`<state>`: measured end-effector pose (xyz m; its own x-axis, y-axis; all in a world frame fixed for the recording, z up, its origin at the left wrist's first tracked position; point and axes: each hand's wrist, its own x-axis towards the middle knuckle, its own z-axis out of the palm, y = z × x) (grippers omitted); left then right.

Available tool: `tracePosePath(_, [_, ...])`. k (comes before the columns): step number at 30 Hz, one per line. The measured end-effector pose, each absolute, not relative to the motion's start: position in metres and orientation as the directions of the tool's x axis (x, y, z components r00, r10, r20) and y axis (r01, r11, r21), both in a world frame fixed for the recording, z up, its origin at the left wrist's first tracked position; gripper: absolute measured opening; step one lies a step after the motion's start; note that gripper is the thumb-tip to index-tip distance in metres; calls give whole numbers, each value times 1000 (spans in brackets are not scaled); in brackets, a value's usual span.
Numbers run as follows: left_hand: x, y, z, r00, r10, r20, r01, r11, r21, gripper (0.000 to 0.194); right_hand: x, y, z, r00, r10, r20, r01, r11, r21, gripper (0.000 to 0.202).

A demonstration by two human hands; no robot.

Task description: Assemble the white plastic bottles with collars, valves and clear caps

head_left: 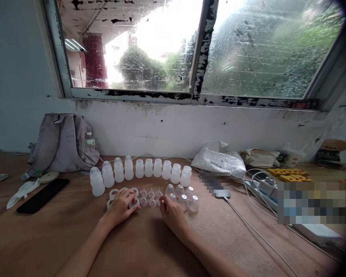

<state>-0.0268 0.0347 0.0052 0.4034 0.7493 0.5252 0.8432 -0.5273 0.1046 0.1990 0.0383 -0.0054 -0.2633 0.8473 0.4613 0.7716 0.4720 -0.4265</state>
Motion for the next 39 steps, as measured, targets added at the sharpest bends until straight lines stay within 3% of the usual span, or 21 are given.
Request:
tracePosePath(5, [-26,33,6,395,761,515,845,-521,120,20,200,32,-8,-441,843,308,811,521,-264,24])
tracePosePath(12, [-26,32,4,397,758,517,846,-521,114,19,195,33,-8,-452,860,236,846,497,-192,24])
tracePosePath(28, [-22,34,-1,393,744,541,854,-513,85,18,193,38,-8,-450,847,282,853,501,-144,27])
tracePosePath(39, [-23,33,1,377,742,554,843,-523,126,17,207,34,-8,-354,886,299,881,423,-211,17])
